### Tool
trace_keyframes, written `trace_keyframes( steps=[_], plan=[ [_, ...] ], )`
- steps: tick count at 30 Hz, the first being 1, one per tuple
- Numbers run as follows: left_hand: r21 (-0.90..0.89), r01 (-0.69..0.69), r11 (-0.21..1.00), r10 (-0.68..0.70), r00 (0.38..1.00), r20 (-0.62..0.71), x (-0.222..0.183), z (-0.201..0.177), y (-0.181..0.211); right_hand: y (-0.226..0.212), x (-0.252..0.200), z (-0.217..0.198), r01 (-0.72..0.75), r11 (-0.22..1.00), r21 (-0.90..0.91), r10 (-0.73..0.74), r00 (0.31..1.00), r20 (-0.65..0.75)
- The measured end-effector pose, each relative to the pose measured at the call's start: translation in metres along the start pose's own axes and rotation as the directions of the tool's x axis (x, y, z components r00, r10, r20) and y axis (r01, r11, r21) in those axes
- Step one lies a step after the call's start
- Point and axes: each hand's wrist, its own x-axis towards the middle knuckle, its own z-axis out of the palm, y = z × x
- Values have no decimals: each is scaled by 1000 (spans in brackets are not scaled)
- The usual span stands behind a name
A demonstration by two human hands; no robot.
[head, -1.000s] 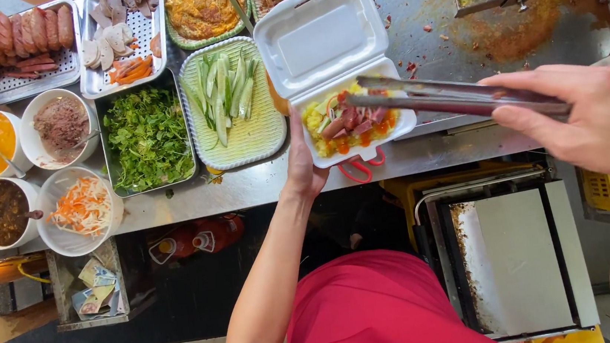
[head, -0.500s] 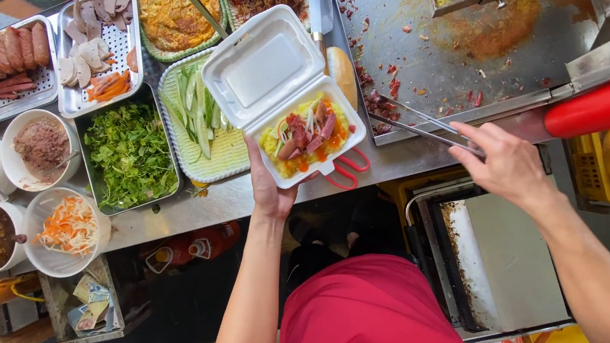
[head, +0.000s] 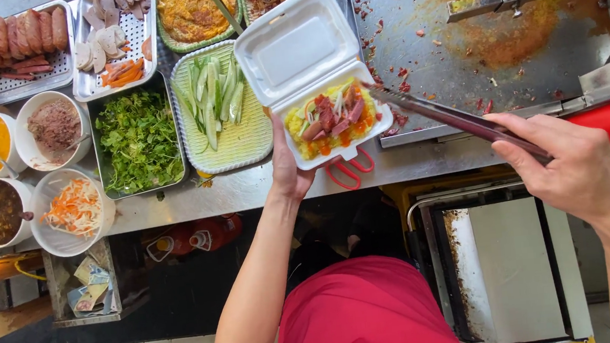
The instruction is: Preparing a takeaway food container with various meats and vegetables followed by making a lime-based drink.
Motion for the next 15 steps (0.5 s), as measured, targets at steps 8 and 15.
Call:
trace_keyframes(
  steps=[8,15],
  plan=[
    [-88,83,993,-74,992,99,3,14,1,-40,25,-12,209,930,-302,-200,978,60],
    [-133,56,990,-49,997,59,-3,6,13,-30,21,-17,6,1000,-28,-5,999,42]
  ],
)
